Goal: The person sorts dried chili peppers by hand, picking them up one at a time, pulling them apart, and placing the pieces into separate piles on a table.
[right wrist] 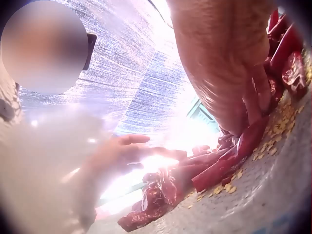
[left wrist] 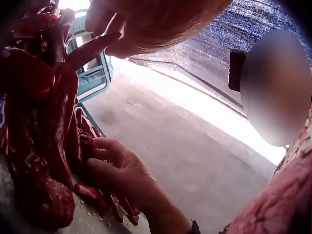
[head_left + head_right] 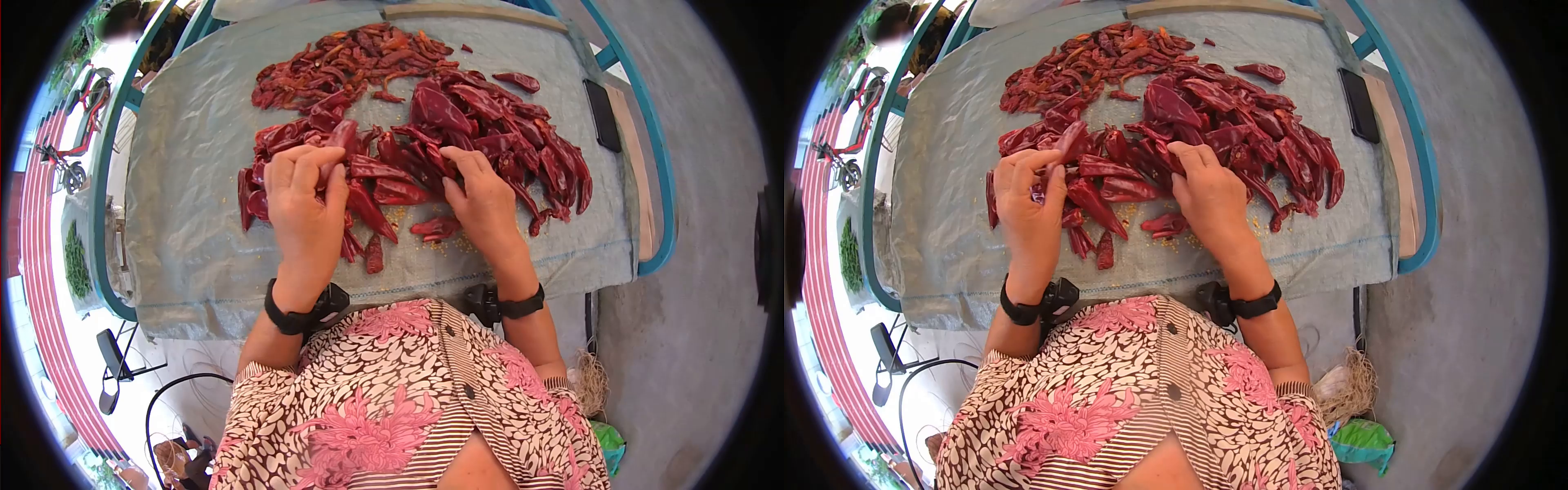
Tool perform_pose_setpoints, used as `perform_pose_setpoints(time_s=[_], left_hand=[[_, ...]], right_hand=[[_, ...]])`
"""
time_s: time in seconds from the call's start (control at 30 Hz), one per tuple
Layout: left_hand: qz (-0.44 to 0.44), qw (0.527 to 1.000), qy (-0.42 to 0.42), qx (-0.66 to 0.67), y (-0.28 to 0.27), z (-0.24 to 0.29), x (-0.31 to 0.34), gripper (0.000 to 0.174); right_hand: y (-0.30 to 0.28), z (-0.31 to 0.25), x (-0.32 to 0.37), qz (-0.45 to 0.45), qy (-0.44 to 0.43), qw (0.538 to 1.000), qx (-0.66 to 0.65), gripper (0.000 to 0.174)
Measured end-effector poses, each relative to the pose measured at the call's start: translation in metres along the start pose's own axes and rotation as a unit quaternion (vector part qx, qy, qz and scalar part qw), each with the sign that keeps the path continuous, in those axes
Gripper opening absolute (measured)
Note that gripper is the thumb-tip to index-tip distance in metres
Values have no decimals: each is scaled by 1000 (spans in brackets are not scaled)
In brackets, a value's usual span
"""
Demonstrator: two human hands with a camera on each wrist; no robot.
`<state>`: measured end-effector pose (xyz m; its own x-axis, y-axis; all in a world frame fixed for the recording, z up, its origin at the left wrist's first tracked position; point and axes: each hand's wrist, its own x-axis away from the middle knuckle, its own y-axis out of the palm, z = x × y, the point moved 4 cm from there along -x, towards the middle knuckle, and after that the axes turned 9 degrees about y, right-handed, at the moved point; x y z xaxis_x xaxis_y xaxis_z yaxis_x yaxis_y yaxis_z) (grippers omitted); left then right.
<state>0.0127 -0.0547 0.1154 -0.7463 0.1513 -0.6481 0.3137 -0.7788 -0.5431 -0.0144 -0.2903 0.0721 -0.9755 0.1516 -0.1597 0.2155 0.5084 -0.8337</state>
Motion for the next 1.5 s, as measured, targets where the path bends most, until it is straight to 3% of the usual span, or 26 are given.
perform_pose_setpoints(time_s=[0.13,0.23,0.33,0.43,0.67,0.73,0.87,0.97,1.07,1.2,1.37,1.5], left_hand=[[-18,999,38,0,6,6,3,25],[-40,997,52,33,13,13,6,32],[-86,992,88,34,21,26,5,41],[-142,980,136,18,30,24,8,41],[-35,998,47,-33,11,4,2,36],[-15,998,10,-61,5,-3,-2,36],[-16,999,22,-43,3,-4,-2,34],[-63,997,41,12,8,-3,1,33],[-87,995,32,47,14,5,5,34],[-99,989,103,29,19,19,0,41],[-137,986,74,54,24,16,6,31],[-120,991,53,35,19,15,3,21]], right_hand=[[-2,1,0,26,6,999,-44,42],[-8,-7,1,27,58,980,-190,38],[-8,-19,3,25,12,967,-252,33],[-11,-34,9,-58,-13,952,-301,31],[-6,-14,7,71,-15,995,-70,40],[-1,-16,8,63,-22,998,-20,42],[7,-16,6,34,-23,999,24,44],[12,-10,5,22,-3,1000,2,40],[2,-13,6,50,34,993,-101,36],[-15,-28,8,2,-1,974,-227,33],[-7,-31,13,-61,-19,955,-290,27],[-11,-23,14,-33,-5,959,-283,21]])
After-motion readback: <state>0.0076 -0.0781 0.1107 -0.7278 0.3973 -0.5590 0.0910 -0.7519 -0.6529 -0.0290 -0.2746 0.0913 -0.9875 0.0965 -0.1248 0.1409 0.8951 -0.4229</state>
